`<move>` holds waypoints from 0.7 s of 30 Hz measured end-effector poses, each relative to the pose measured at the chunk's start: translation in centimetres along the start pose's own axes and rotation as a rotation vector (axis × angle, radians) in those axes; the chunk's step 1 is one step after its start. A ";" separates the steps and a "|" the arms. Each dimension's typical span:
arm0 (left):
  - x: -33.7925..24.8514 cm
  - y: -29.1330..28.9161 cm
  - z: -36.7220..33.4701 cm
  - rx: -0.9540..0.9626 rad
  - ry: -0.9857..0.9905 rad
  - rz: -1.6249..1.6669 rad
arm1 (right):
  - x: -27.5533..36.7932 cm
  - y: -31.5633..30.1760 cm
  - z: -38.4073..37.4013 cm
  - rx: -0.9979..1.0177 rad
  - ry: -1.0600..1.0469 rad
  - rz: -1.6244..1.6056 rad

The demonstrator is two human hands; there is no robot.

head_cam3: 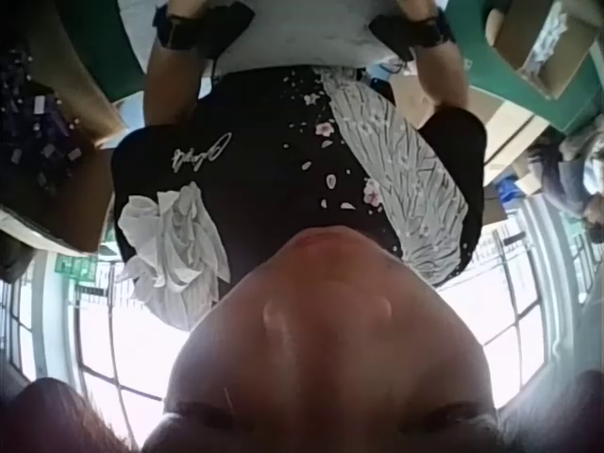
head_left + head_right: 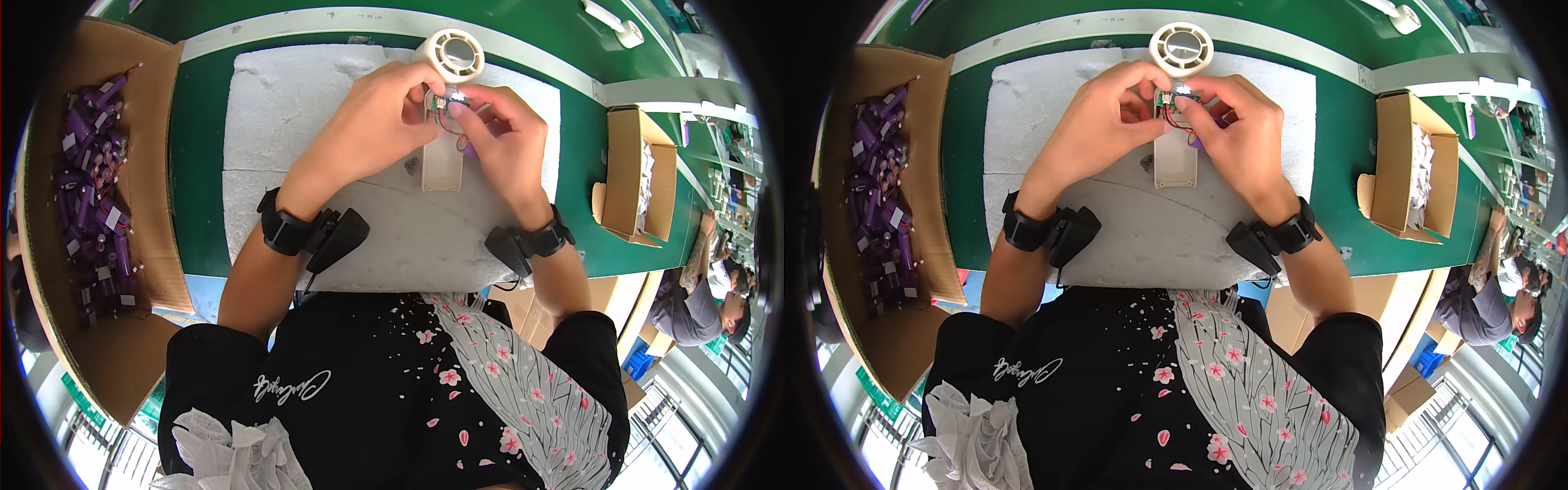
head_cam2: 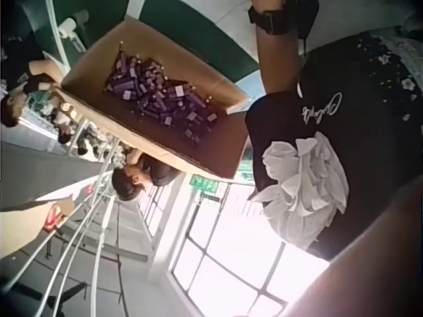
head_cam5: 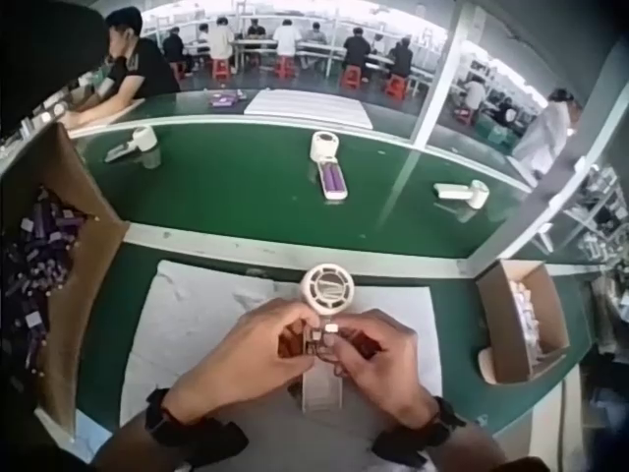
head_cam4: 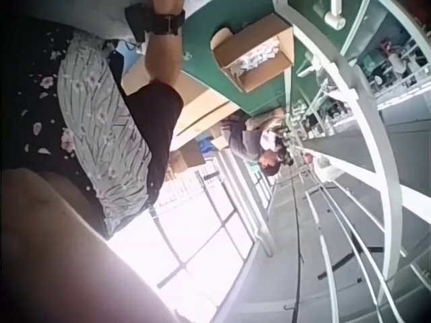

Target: Assembling electronic components including a circuit board and batteries into a plastic housing.

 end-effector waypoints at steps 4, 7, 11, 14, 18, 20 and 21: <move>0.1 0.2 0.1 0.012 -0.002 0.046 | -0.1 0.1 0.1 0.023 0.035 -0.003; 0.2 0.3 0.0 0.031 -0.031 0.096 | -0.3 0.0 0.1 0.036 0.049 -0.011; 0.6 0.7 0.0 0.061 -0.088 0.154 | 0.0 -0.1 0.0 0.058 0.018 -0.003; 0.8 1.0 0.0 0.068 -0.096 0.180 | 0.4 0.0 0.0 0.090 -0.029 0.019; 0.1 1.0 -0.1 0.051 -0.093 0.206 | 0.8 -0.3 -0.2 0.105 -0.105 0.101; -0.8 0.7 -0.4 0.079 -0.186 0.227 | 0.9 -0.3 -0.3 0.116 -0.137 0.109; -0.9 0.7 -0.4 0.091 -0.231 0.236 | 1.0 -0.2 -0.3 0.120 -0.156 0.114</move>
Point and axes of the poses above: each hand's wrist, its own z-axis away from the middle knuckle, its own y-axis out of the palm, x = y × z, the point moved 8 cm from there along -z, towards the middle knuckle, and after that the axes turned 8 degrees about -y, right-handed, at the moved point
